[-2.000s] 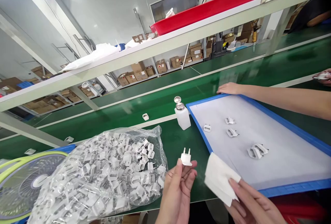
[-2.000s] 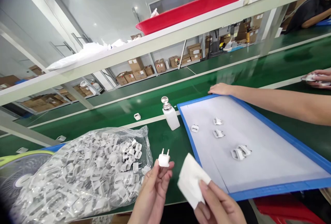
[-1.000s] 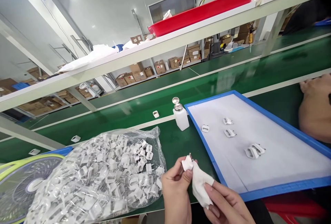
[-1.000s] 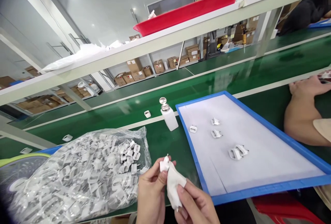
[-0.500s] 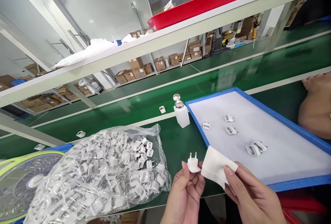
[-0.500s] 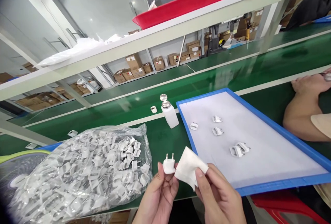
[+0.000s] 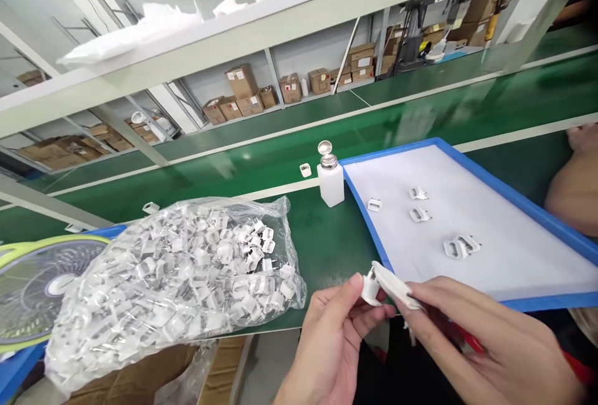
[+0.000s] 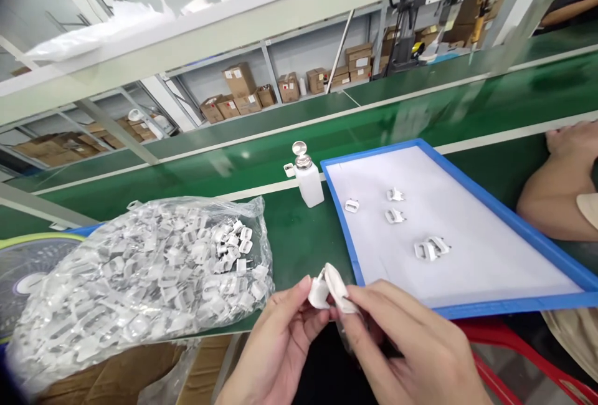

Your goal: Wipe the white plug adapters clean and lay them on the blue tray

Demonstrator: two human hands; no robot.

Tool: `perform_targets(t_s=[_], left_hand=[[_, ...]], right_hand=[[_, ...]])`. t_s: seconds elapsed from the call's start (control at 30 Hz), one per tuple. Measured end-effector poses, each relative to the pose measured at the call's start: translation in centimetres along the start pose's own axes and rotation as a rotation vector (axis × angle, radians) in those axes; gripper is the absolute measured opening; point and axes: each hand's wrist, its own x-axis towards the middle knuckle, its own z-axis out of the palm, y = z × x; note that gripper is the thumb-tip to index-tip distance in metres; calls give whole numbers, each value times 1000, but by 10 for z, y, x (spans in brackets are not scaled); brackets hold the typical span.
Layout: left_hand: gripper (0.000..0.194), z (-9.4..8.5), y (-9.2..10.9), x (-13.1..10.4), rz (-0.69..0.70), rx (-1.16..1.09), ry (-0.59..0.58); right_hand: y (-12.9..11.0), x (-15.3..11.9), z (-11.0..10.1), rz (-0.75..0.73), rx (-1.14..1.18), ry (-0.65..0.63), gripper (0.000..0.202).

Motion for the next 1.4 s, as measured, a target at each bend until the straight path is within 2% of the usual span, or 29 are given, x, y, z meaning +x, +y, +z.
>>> perform_targets(t_s=[0.07, 0.13, 0.23, 0.5, 0.63, 0.83, 1.07, 1.4], left_hand=[[25, 1, -1, -4, -8, -2, 0], [26, 1, -1, -7, -29, 6, -38], [27, 1, -2, -11, -50, 19, -122], [27, 5, -4, -18, -26, 48, -211], [32, 5, -3, -21, -45, 113, -214], [32, 4, 0, -24, -7, 174, -203], [34, 1, -3, -20, -16, 205, -292], [34, 2, -3, -19, -10, 211, -302]], right_hand=[[4, 4, -2, 113, 97, -207, 13], [8, 5, -4, 291, 185, -370, 17], [10, 3, -7, 467, 280, -504, 19], [-5, 8, -10, 635, 464, -466, 19], [-14, 11, -12, 709, 529, -455, 25], [-14, 11, -10, 692, 562, -492, 22], [-34, 13, -9, 823, 574, -340, 36], [-34, 13, -9, 830, 606, -340, 35]])
